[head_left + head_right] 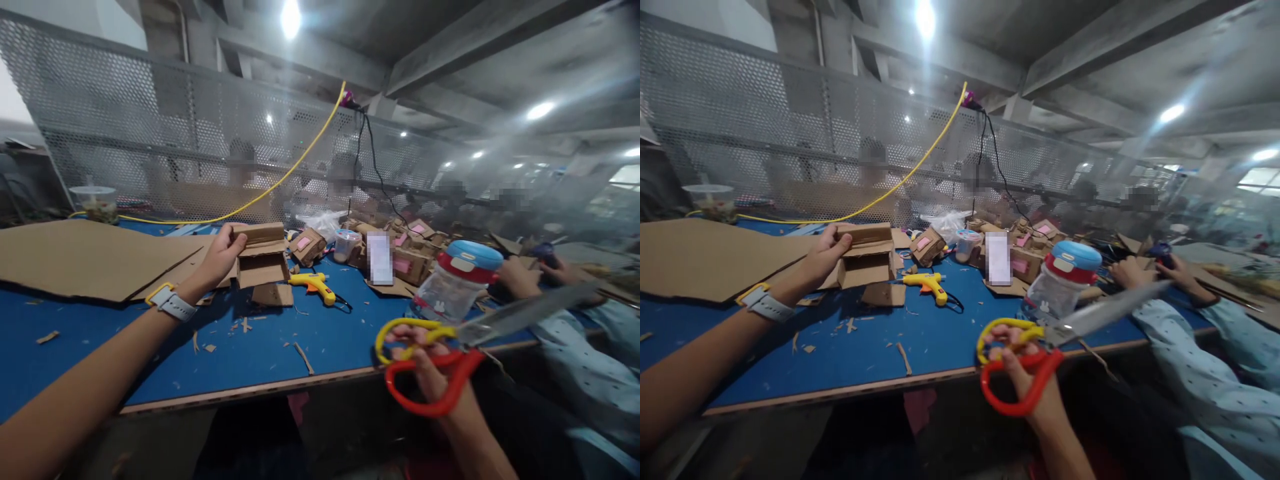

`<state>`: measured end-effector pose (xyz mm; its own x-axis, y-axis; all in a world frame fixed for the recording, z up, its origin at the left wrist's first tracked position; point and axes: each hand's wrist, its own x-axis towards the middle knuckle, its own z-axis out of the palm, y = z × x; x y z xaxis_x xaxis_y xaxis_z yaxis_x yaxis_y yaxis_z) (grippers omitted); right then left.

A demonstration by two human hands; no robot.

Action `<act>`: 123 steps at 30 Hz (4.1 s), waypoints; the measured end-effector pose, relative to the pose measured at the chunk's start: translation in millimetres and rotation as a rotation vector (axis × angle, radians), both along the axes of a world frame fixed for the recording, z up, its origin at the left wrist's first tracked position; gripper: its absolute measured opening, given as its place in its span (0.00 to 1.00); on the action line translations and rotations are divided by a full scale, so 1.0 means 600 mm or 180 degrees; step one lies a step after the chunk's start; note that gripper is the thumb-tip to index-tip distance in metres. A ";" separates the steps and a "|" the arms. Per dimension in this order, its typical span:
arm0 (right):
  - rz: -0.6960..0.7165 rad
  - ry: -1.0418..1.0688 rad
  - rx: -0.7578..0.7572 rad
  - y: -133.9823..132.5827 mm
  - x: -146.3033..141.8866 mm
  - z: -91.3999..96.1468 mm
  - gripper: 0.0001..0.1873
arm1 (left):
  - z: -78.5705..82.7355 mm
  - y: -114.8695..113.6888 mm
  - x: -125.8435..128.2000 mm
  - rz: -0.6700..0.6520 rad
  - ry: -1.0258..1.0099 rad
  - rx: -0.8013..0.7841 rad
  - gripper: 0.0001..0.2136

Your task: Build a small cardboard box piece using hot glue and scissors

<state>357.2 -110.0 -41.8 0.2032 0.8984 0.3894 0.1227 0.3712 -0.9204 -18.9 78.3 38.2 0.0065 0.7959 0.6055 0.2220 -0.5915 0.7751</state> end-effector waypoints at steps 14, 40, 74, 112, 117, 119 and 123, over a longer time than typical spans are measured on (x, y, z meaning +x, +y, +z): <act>0.0696 -0.0988 0.0176 0.127 -0.173 0.023 0.39 | 0.027 -0.039 -0.003 0.0874 0.0184 0.1327 0.19; 0.0610 -0.2951 -0.0210 0.109 -0.224 0.109 0.39 | 0.023 -0.049 -0.001 0.1373 0.0359 0.1593 0.15; -0.0832 -0.4564 -0.0515 0.173 -0.275 0.116 0.33 | 0.051 -0.042 -0.034 0.1863 0.2577 0.0408 0.17; -0.0060 -0.4097 0.0090 0.255 -0.288 0.101 0.44 | 0.051 -0.043 -0.041 0.2681 0.2248 0.0203 0.20; -0.0098 -0.4030 0.0080 0.253 -0.290 0.100 0.42 | 0.051 -0.043 -0.043 0.2667 0.2218 0.0256 0.21; -0.0152 -0.4011 -0.0039 0.250 -0.292 0.102 0.39 | 0.050 -0.042 -0.044 0.2616 0.2196 0.0265 0.21; -0.0371 -0.4041 -0.0159 0.244 -0.293 0.109 0.34 | 0.048 -0.041 -0.044 0.2595 0.2182 0.0240 0.20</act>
